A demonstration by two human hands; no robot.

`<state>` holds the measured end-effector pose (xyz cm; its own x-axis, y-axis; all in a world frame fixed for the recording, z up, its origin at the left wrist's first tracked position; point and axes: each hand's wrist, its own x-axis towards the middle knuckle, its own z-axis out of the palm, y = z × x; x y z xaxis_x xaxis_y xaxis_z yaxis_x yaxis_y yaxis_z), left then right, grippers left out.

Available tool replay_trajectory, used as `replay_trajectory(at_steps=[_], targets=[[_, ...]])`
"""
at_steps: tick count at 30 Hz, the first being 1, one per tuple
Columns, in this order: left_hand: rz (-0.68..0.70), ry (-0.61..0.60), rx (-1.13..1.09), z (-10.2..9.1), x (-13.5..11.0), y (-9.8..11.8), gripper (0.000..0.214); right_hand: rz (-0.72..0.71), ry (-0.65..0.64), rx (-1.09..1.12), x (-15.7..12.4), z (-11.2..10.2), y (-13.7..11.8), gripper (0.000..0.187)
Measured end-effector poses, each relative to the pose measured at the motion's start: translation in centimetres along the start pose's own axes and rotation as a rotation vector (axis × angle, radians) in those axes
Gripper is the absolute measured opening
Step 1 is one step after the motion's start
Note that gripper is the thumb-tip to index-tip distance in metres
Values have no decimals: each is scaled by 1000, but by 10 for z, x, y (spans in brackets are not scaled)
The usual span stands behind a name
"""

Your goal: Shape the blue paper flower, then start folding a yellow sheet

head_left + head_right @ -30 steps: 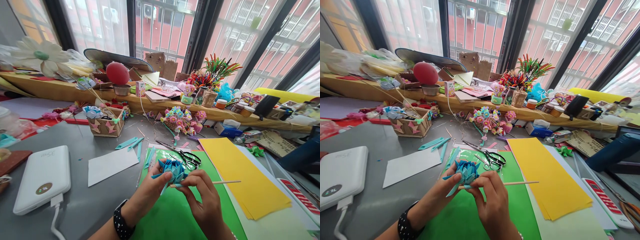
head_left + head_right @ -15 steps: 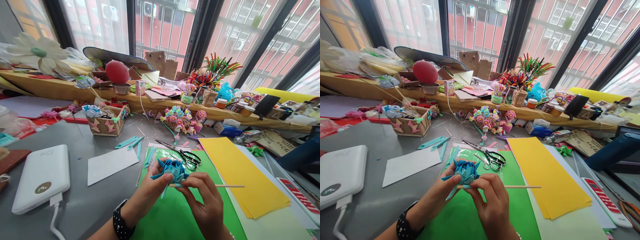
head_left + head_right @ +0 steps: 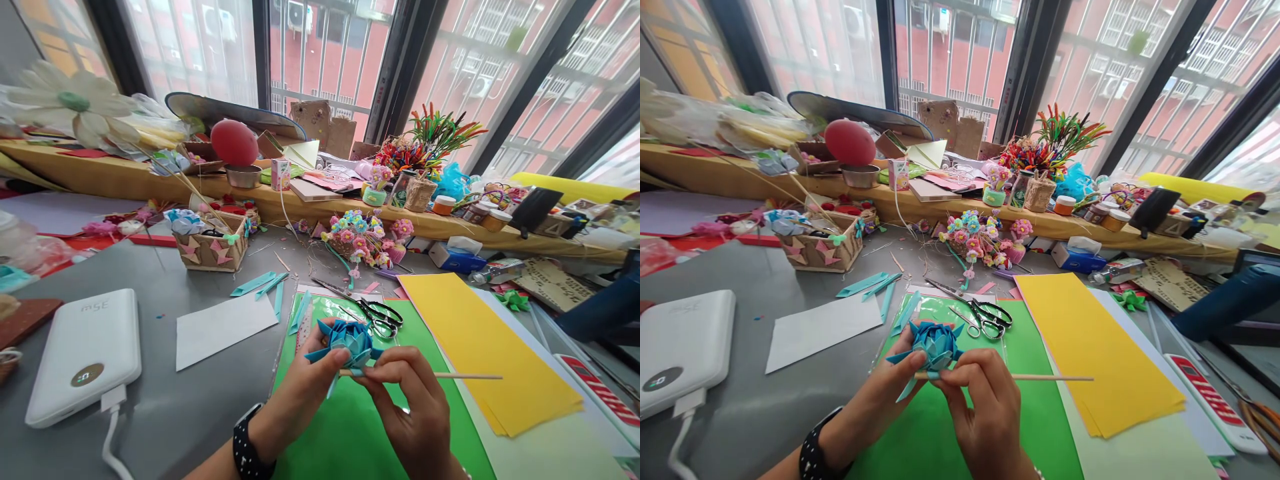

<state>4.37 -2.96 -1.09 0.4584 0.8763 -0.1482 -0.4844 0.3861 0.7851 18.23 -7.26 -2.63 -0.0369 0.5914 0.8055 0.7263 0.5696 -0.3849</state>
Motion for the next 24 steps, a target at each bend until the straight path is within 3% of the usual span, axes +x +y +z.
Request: replay_trajectory(at_steps=[14,20,24], targets=[[-22,-107,-125,-3,0,-2,44,-153,107,-83,-5,-1,-3,13],[90,-184,-91,-7,3,7,38,-174,182,-184,8,-4,-7,12],[117,-229,-77,-9,3,10,36,-209,187,-200,13,-9,-9,2]])
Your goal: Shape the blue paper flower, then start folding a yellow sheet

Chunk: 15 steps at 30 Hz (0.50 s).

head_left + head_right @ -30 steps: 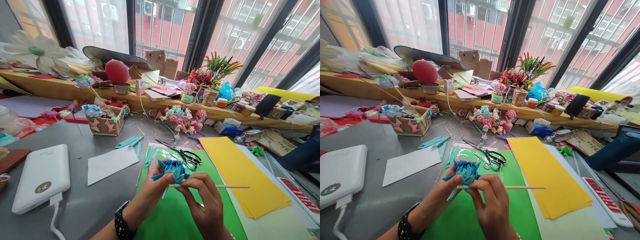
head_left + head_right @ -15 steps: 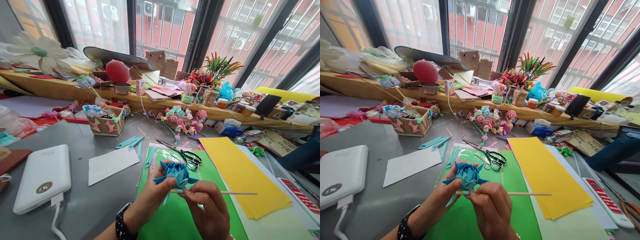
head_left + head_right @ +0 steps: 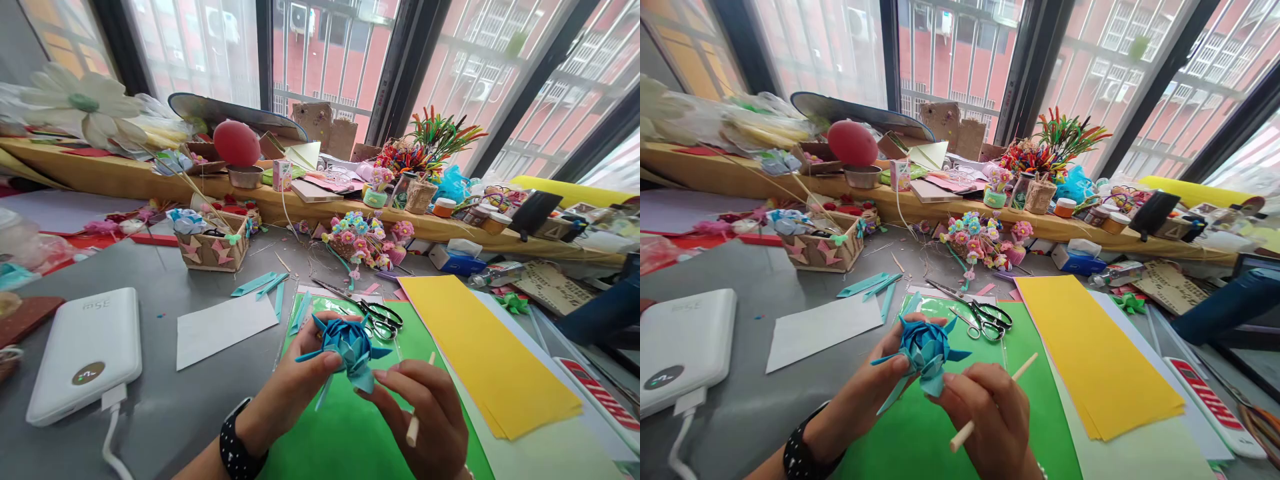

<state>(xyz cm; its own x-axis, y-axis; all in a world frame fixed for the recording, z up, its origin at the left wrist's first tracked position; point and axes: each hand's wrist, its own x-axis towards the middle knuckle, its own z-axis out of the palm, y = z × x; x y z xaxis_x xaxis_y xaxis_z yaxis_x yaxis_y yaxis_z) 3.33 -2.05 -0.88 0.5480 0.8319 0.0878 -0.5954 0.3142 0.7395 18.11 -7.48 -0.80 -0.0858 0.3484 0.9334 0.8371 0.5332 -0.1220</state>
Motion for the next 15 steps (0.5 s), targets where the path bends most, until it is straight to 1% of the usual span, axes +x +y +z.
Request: replay_trajectory(at_steps=[3,6,12,15], targets=[[7,-57,5,-1,-1,-1,35,-26,7,12,0,-2,0,9],[19,-79,30,-2,-1,-3,37,-32,-16,33,-2,-3,0,13],[43,-154,112,-8,0,-8,42,-43,-47,63,-5,-5,0,16],[58,-161,127,-9,-1,-8,42,-39,-49,74,-5,-4,0,17]])
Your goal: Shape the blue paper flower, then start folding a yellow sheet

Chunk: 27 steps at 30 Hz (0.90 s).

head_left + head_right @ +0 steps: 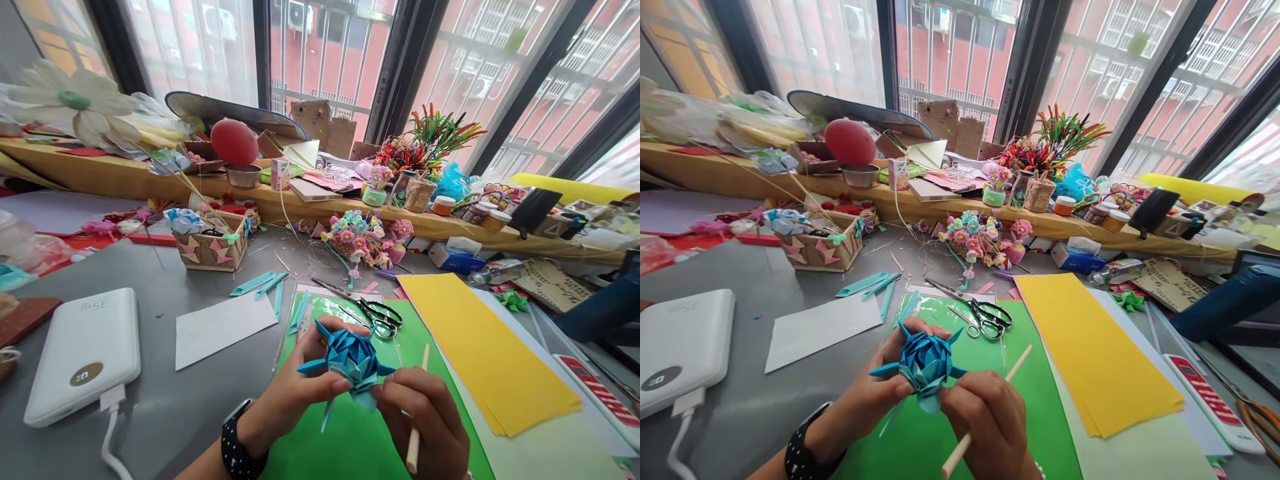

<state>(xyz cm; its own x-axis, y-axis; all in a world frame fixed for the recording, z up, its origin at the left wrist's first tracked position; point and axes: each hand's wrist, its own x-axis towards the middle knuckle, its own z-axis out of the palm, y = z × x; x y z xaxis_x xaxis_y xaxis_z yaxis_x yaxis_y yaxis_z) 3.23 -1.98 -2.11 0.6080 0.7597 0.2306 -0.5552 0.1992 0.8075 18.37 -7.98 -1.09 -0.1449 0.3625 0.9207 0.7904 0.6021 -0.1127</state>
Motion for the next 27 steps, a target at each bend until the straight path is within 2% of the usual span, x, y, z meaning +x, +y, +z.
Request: replay_trajectory(at_steps=[12,15,18,20,24,27], targets=[[27,-50,68,-2,-2,2,40,3,-6,-15,-1,0,-2,17],[11,-70,53,-1,-2,6,41,33,51,-1,-1,1,3,6],[21,-58,16,-3,-1,11,45,109,91,28,-2,1,9,25],[42,-66,-9,-6,1,13,48,117,41,4,-2,0,12,28],[55,-133,17,-12,3,16,51,104,-53,37,0,-1,12,9],[36,-161,57,-15,3,17,52,138,-69,83,1,0,11,8]])
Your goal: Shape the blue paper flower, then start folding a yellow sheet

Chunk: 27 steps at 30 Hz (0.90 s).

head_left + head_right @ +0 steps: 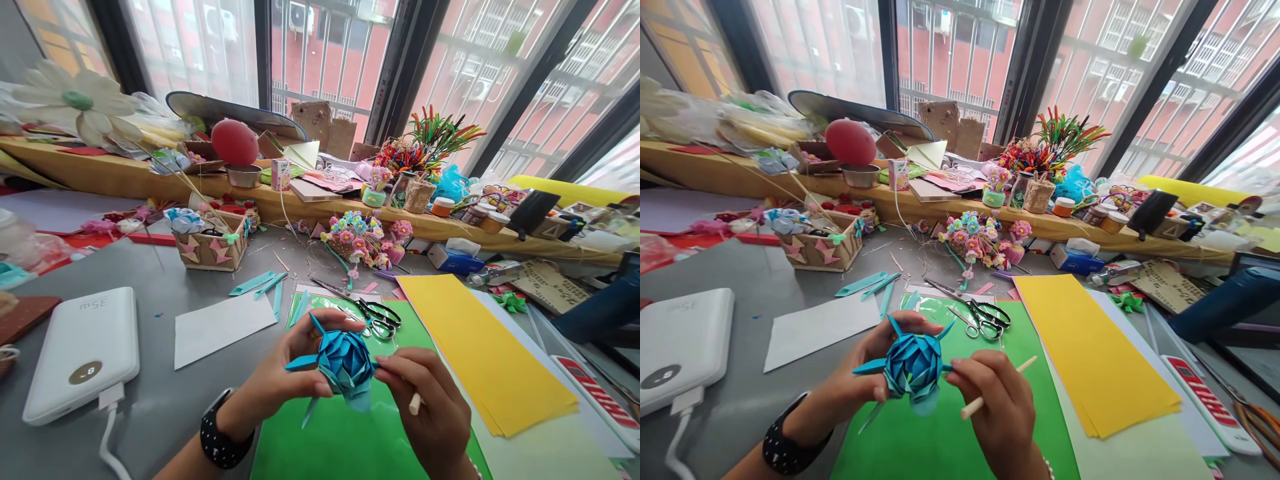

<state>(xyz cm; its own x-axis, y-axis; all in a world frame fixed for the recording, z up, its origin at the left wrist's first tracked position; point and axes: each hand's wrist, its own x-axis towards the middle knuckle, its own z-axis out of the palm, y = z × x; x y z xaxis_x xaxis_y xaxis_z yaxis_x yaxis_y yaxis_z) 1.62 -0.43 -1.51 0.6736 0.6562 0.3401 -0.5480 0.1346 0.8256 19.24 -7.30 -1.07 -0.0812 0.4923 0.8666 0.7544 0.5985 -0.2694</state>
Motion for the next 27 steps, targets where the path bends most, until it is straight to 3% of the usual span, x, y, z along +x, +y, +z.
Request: replay_trajectory(at_steps=[7,13,17,21,27], targets=[[-50,29,89,-2,-3,2,60,37,0,-10,4,2,-1,11],[58,210,90,-6,1,6,51,73,85,-81,2,3,0,9],[142,213,200,-7,2,1,65,65,100,-116,3,4,0,11],[110,182,404,-1,-2,-5,88,59,75,-84,2,6,-2,12],[66,169,505,5,-5,-1,55,8,-5,-39,-1,11,-6,12]])
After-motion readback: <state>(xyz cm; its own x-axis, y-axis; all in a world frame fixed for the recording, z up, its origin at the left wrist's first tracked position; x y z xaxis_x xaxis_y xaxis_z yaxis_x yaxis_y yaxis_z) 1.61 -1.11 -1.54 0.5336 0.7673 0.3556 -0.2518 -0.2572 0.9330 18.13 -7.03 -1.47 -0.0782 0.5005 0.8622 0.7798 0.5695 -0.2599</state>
